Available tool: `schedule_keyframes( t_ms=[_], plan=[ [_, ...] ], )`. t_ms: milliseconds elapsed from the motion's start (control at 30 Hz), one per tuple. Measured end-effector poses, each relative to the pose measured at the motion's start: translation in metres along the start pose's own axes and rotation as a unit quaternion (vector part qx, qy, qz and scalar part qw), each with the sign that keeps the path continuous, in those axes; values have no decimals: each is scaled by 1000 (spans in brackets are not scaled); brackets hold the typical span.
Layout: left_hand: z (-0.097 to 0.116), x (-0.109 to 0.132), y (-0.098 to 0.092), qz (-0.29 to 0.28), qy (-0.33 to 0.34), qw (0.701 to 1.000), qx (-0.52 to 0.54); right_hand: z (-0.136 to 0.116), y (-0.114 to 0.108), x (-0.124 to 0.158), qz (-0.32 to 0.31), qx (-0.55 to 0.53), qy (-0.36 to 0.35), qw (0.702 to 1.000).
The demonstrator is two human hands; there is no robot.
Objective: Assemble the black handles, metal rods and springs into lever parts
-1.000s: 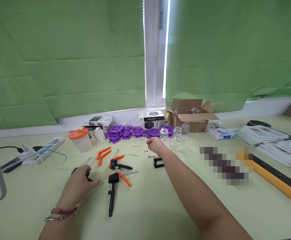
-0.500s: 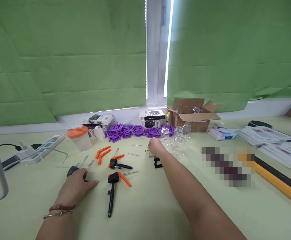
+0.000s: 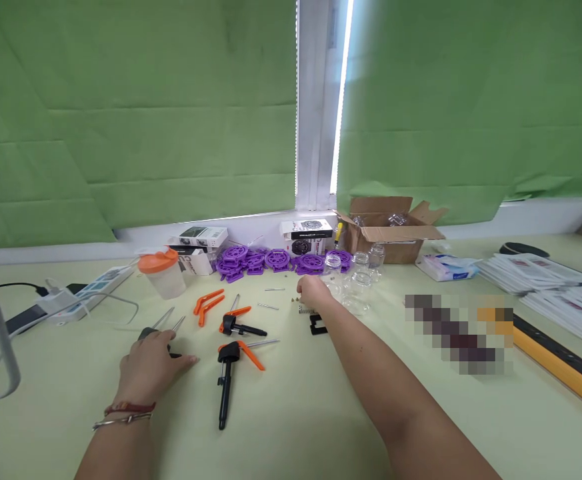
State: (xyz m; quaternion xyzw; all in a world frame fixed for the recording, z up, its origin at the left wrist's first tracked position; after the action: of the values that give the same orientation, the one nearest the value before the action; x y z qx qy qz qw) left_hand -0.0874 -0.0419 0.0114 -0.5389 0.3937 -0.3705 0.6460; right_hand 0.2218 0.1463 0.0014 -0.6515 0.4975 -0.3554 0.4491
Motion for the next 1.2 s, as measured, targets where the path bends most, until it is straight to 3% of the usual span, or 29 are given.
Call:
schedule_keyframes(
  t_ms=[167, 300, 367, 433, 533, 667, 1000, 1133, 1200],
  plan=[
    [3, 0, -4, 69, 22, 997, 17, -19, 4, 11, 26, 29, -34, 999],
    [30, 2, -5, 167, 111, 973, 114, -53, 24, 16, 17, 55, -103, 993],
    [49, 5, -1, 153, 185, 952, 192, -67, 32, 13, 19, 72, -123, 990],
    [65, 8, 5, 103, 247, 934, 237, -76, 36, 7, 19, 87, -126, 988],
    [73, 8, 14, 33, 288, 923, 254, -80, 37, 1, 2, 100, -126, 987],
    [65, 3, 17, 2, 286, 927, 242, -81, 38, 10, -15, 104, -136, 985],
    [62, 5, 11, 7, 267, 932, 246, -72, 35, 45, -10, 75, -129, 989],
    [58, 2, 14, 13, 223, 939, 261, -78, 29, 56, 10, 26, -154, 988],
    [56, -1, 20, 16, 199, 943, 267, -85, 31, 62, -11, -19, -168, 986]
  ],
)
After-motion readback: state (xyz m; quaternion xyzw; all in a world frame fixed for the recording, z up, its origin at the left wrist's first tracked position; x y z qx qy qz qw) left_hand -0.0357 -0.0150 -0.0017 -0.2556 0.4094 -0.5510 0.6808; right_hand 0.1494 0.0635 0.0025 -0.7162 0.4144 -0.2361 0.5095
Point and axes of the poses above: each hand's wrist, its own x-axis away from the middle knuckle, its own y-axis out of the palm, z = x × y, the point moved 2 cm from there along -x, towards the middle knuckle
